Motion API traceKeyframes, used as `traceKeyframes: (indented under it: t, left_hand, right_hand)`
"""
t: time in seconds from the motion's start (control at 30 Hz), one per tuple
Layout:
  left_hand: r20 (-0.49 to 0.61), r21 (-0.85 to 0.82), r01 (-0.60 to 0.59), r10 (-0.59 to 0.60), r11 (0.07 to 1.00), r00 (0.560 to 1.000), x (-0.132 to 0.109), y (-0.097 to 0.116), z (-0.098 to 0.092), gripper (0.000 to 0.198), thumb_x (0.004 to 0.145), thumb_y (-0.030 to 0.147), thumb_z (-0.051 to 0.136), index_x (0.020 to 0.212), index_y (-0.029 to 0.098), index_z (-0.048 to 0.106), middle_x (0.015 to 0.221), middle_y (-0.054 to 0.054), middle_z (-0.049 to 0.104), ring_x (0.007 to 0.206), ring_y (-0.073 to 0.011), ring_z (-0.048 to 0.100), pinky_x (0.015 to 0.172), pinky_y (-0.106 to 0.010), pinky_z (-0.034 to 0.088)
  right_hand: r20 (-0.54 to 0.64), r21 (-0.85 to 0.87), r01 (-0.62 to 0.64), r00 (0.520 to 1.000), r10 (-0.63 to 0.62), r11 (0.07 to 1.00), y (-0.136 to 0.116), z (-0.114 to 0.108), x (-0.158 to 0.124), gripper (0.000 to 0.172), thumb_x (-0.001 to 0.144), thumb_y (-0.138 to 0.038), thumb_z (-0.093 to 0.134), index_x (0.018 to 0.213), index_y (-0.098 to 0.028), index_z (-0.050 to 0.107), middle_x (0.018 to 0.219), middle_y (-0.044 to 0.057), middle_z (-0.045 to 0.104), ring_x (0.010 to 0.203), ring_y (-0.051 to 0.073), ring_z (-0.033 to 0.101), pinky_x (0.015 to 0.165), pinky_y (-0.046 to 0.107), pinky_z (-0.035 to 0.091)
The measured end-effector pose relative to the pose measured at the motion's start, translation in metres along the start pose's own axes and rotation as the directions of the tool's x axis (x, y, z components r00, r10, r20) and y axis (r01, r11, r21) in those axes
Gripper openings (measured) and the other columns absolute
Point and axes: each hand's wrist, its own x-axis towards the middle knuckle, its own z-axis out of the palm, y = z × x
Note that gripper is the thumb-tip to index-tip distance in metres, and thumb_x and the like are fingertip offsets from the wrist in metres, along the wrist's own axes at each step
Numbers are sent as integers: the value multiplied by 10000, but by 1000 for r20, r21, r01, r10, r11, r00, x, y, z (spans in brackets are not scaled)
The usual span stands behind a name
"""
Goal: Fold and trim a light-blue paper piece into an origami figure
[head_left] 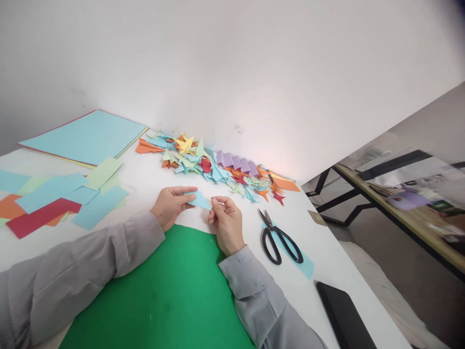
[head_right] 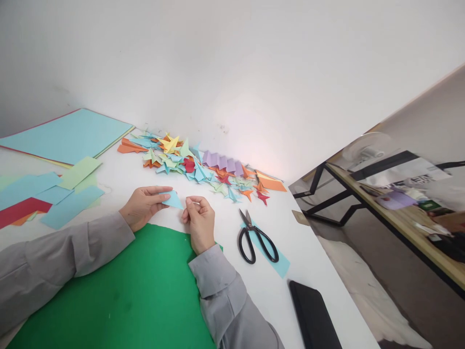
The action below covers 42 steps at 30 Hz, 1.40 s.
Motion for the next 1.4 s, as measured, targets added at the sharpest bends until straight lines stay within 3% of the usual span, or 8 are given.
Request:
traceKeyframes:
  t: [0.17,0.3,0.43,0.7,1.03,1.23,1.4]
  left_hand:
    - [13,41,35,-36,999,999,-4,5,3,294,483,93,791,770,98,729,734,-78,706,648,-138,629,579,-248,507]
    - [30,79,16,-18,997,999,-5,4,3,326,450,77,786,769,113,733,664,-39,684,574,-95,577,550,-228,473]
    - [68,163,-38,27,986,997,-4,2,1,351,439,82,777,785,123,737,614,-11,665,517,-73,528,538,-231,448]
    - [77,294,-93,73,951,994,-3,1,-1,375,463,121,761,837,133,738,574,9,636,515,-84,508,550,-242,425]
    - [71,306,-105,87,946,994,-3,0,0,365,462,116,755,825,133,737,622,-6,661,556,-99,528,574,-248,427]
    - [46,321,-144,137,936,990,-1,-3,-2,263,465,133,761,727,138,738,616,-14,666,595,-116,555,596,-253,440]
    - [40,345,-135,129,929,991,-1,-4,-3,211,461,169,782,663,142,729,584,-25,665,567,-132,571,587,-274,462]
  right_hand:
    - [110,-86,83,991,-73,993,0,2,-3,216,733,-297,652,930,-216,617,569,-57,560,449,88,493,413,203,395]
    - [138,-140,113,986,-94,984,2,2,-3,210,688,-217,656,896,-227,681,754,-4,623,512,91,511,403,203,401]
    - [98,-161,87,993,-72,983,3,2,-3,119,722,-256,638,819,-220,697,679,-8,614,469,89,482,400,216,398]
    - [78,-131,47,996,-37,990,0,6,-4,127,710,-295,650,792,-204,686,619,-19,597,453,85,482,385,205,382]
    - [94,-160,68,994,-53,985,-2,5,-4,165,680,-297,702,816,-207,687,628,-29,588,446,81,476,391,209,383]
    - [67,-197,90,995,-78,976,-2,5,-4,164,674,-316,714,794,-205,693,593,-27,573,460,96,471,403,222,389]
    - [54,-212,135,990,-127,968,2,3,-2,154,673,-332,723,757,-206,694,689,1,604,511,102,482,426,228,413]
